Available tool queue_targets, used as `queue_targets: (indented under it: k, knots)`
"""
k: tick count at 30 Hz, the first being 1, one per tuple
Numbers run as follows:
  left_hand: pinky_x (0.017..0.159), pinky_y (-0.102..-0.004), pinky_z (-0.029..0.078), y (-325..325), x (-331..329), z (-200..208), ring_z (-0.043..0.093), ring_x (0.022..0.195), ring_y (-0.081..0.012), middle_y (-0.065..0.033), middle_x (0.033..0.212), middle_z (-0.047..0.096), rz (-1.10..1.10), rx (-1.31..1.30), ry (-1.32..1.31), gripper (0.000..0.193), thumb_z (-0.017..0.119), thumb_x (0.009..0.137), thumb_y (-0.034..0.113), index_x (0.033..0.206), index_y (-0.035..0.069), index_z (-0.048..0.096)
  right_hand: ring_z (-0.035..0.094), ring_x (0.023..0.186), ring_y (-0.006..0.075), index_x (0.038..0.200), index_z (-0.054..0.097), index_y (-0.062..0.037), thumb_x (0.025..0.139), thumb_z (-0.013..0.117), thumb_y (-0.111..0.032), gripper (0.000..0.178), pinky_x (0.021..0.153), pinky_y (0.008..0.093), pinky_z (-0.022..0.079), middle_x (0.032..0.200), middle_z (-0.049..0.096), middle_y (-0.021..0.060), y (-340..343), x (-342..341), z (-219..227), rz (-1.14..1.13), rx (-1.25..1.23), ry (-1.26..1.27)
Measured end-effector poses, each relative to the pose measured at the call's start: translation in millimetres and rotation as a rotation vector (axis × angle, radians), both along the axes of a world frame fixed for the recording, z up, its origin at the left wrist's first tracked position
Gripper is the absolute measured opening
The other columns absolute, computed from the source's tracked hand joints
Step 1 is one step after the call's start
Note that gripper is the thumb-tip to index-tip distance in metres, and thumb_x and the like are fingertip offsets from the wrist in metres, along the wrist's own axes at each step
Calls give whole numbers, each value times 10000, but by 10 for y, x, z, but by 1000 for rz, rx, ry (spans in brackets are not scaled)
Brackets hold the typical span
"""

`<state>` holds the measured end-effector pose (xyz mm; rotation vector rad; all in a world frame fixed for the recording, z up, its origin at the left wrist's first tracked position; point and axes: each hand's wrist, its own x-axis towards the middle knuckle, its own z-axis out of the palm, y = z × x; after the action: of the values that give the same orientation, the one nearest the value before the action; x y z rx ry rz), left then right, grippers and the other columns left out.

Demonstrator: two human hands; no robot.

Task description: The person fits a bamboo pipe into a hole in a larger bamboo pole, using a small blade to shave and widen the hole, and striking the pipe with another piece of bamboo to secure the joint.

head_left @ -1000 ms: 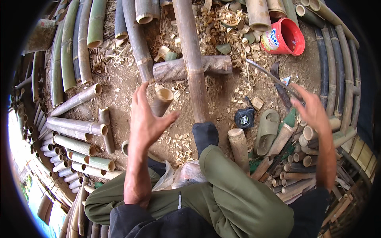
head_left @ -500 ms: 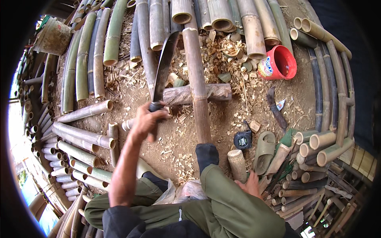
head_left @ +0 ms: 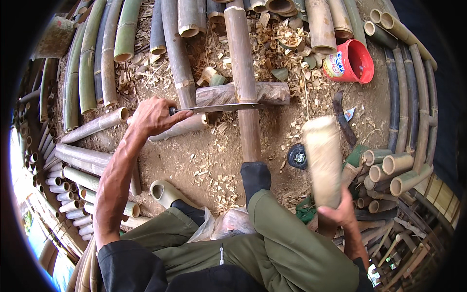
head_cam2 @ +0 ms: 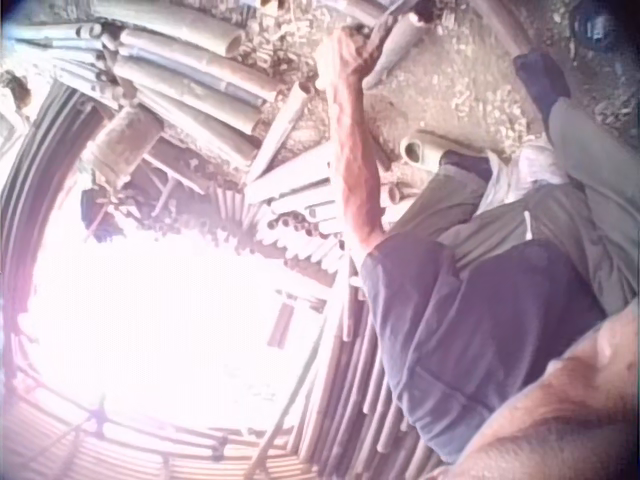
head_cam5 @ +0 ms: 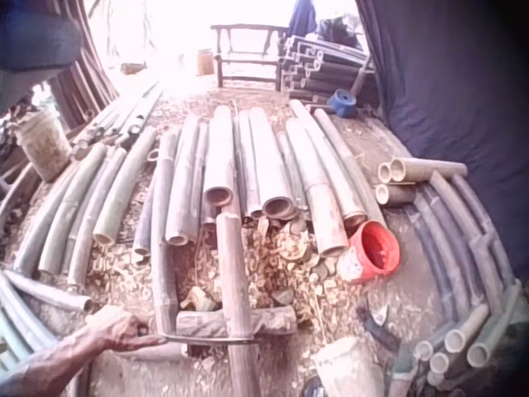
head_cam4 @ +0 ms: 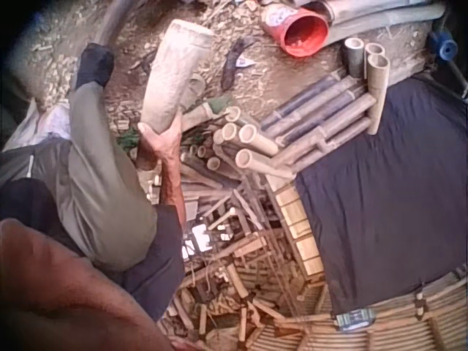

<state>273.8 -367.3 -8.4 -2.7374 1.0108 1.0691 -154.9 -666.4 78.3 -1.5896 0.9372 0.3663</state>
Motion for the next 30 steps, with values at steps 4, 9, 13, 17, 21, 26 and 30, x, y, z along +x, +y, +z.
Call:
queue_targets:
  k: [4, 9, 13, 17, 21, 26, 30]
  knots:
    - [500, -394, 422, 17, 0, 10, 531, 476, -195, -62, 478, 523, -7, 55, -1, 731, 535, 815, 786, 882, 97, 769, 657, 988, 256, 1378, 387, 46, 640, 803, -185, 878, 864, 383, 547, 1220, 588, 166, -328, 414, 191, -166, 216, -173]
    - [496, -379, 414, 1, -22, 8, 535, 488, -177, -62, 494, 540, 16, 71, 18, 706, 553, 814, 775, 891, 108, 775, 671, 972, 296, 1358, 386, 79, 645, 765, -268, 879, 840, 408, 578, 1205, 586, 234, -392, 962, 391, -133, 231, -328]
    - [503, -374, 426, 39, -42, -34, 549, 498, -175, -59, 503, 554, 17, 54, 5, 686, 559, 823, 759, 897, 113, 778, 672, 963, 292, 1369, 360, 70, 673, 754, -245, 860, 869, 412, 572, 1204, 583, 233, -300, 1230, 282, -73, 15, -419]
    - [512, -377, 445, 58, -60, -138, 547, 481, -181, -57, 499, 555, 23, 27, 31, 676, 558, 831, 748, 939, 120, 783, 573, 1160, 324, 1464, 280, -10, 693, 816, -180, 954, 1013, 412, 473, 1274, 523, 183, -74, 1556, -344, 294, -672, -661]
    - [517, -389, 457, 56, -32, -240, 543, 462, -193, -56, 488, 543, -16, 51, 38, 683, 550, 835, 749, 995, 128, 783, 653, 1015, 398, 1535, 251, -122, 693, 797, -219, 1008, 918, 462, 555, 1192, 586, 255, -331, 1915, -303, 777, -751, -184]
    - [523, -396, 461, 56, 67, -212, 549, 473, -202, -69, 510, 568, -12, 107, 59, 685, 539, 839, 751, 1000, 132, 786, 645, 932, 285, 1330, 395, 0, 764, 756, -228, 708, 825, 426, 578, 1122, 559, 172, -345, 2204, 59, -141, -666, -900]
    - [537, -404, 477, 4, 35, -255, 572, 495, -214, -105, 549, 603, -44, 65, 93, 686, 545, 840, 743, 969, 115, 789, 624, 1102, 340, 1444, 371, -26, 722, 793, -218, 858, 949, 419, 513, 1250, 585, 194, -141, 1695, -409, 735, -826, -423]
